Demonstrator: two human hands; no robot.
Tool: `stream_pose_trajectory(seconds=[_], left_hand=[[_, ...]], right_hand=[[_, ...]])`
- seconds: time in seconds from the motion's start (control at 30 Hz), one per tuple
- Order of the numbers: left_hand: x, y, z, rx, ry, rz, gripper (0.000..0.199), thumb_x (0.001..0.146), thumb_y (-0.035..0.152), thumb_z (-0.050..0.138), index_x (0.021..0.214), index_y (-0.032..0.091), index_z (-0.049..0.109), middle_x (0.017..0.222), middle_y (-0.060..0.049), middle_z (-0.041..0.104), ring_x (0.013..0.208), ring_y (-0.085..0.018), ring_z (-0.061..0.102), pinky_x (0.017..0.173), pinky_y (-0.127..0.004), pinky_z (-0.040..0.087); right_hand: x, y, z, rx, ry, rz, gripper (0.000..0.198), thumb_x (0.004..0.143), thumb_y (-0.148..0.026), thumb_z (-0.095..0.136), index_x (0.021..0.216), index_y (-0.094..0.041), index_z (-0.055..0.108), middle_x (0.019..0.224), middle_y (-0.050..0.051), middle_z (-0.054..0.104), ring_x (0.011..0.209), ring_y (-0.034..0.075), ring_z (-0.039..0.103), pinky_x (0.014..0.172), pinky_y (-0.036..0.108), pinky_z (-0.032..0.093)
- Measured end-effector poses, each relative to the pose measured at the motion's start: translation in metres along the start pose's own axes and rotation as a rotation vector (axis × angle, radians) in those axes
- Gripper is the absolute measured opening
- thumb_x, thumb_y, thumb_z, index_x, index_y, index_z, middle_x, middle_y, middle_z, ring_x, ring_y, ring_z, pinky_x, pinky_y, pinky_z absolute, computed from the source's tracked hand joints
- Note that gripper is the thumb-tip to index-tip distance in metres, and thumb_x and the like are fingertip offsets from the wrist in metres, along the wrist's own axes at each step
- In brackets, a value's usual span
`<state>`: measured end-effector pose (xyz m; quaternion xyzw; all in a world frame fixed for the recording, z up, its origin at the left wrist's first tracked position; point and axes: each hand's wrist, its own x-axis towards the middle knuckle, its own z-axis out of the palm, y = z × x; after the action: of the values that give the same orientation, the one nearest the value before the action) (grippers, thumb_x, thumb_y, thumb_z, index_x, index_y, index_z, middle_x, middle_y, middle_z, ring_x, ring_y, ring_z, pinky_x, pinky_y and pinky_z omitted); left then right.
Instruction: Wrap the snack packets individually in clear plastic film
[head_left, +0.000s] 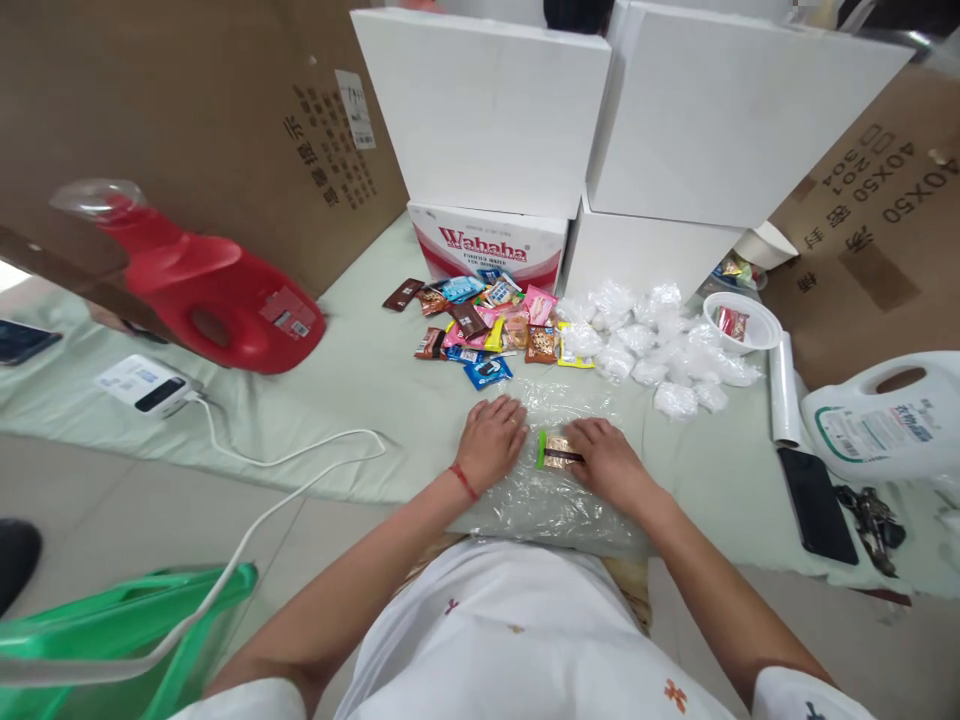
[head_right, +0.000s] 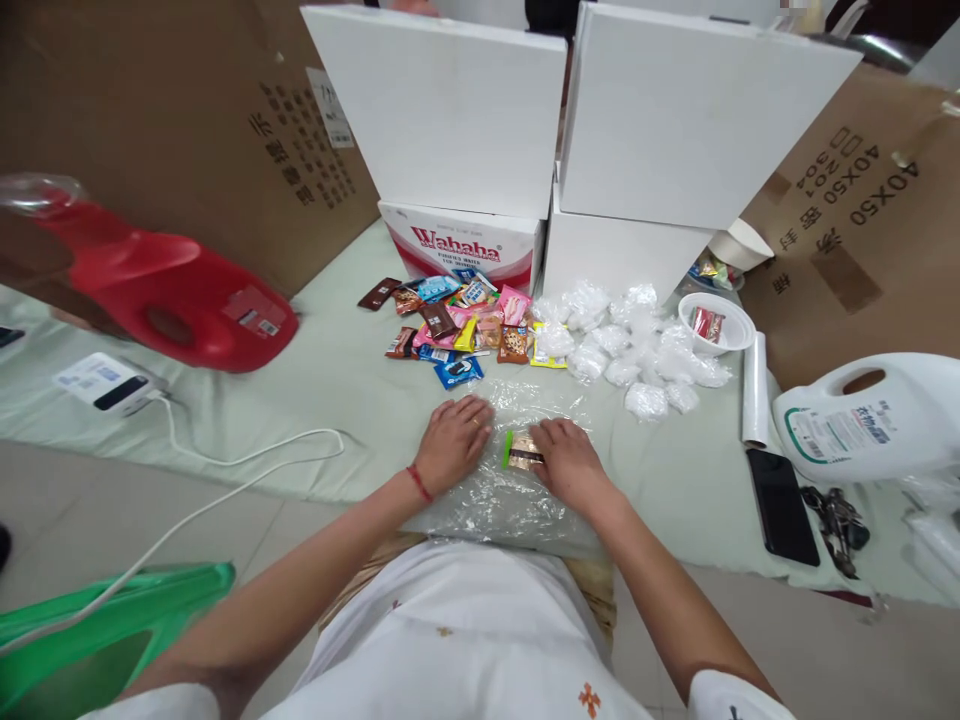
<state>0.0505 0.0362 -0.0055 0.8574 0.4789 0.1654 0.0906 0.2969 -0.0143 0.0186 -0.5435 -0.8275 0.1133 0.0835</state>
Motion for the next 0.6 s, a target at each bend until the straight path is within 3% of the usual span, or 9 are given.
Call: stream_pose_trajectory(seconds=[0.1, 0.2, 0.33, 0.6], left_hand=[[-0.002, -0.02, 0.017, 0.069, -0.109, -0.007, 0.047, 0.106, 0.038, 0.037, 0.151, 0.028, 0.051, 0.161, -0.007, 0.047, 0.151, -0.028, 0.039, 0.123, -0.064, 0.019], [-0.012, -0.03, 0.024, 0.103, -0.109, -0.007, 0.053, 0.107, 0.045, 0.031, 0.157, 0.031, 0.04, 0.166, -0.006, 0.037, 0.154, -0.027, 0.033, 0.124, -0.067, 0.012], [-0.017, -0.029, 0.026, 0.102, -0.071, -0.016, 0.053, 0.108, 0.047, 0.029, 0.158, 0.034, 0.039, 0.166, -0.005, 0.038, 0.154, -0.026, 0.034, 0.125, -0.068, 0.009], [-0.017, -0.028, 0.027, 0.077, -0.012, -0.033, 0.051, 0.107, 0.045, 0.034, 0.155, 0.032, 0.044, 0.163, -0.004, 0.044, 0.151, -0.028, 0.038, 0.126, -0.065, 0.011]], right_hand=[[0.009, -0.004, -0.001, -0.028, -0.121, 0.024, 0.048, 0.09, -0.033, 0.074, 0.135, -0.019, 0.063, 0.126, 0.014, 0.066, 0.121, 0.034, 0.052, 0.1, 0.049, 0.047], [0.007, -0.006, -0.002, -0.03, -0.139, 0.031, 0.054, 0.088, -0.032, 0.076, 0.138, -0.02, 0.06, 0.132, 0.014, 0.063, 0.127, 0.033, 0.047, 0.104, 0.047, 0.043], [0.008, -0.005, -0.004, 0.015, -0.127, 0.036, 0.047, 0.088, -0.025, 0.073, 0.134, -0.02, 0.062, 0.126, 0.013, 0.064, 0.121, 0.031, 0.05, 0.102, 0.044, 0.043], [0.008, 0.019, -0.043, 0.209, 0.025, -0.048, 0.045, 0.092, -0.04, 0.071, 0.133, -0.024, 0.062, 0.126, 0.012, 0.065, 0.119, 0.032, 0.055, 0.104, 0.047, 0.045]])
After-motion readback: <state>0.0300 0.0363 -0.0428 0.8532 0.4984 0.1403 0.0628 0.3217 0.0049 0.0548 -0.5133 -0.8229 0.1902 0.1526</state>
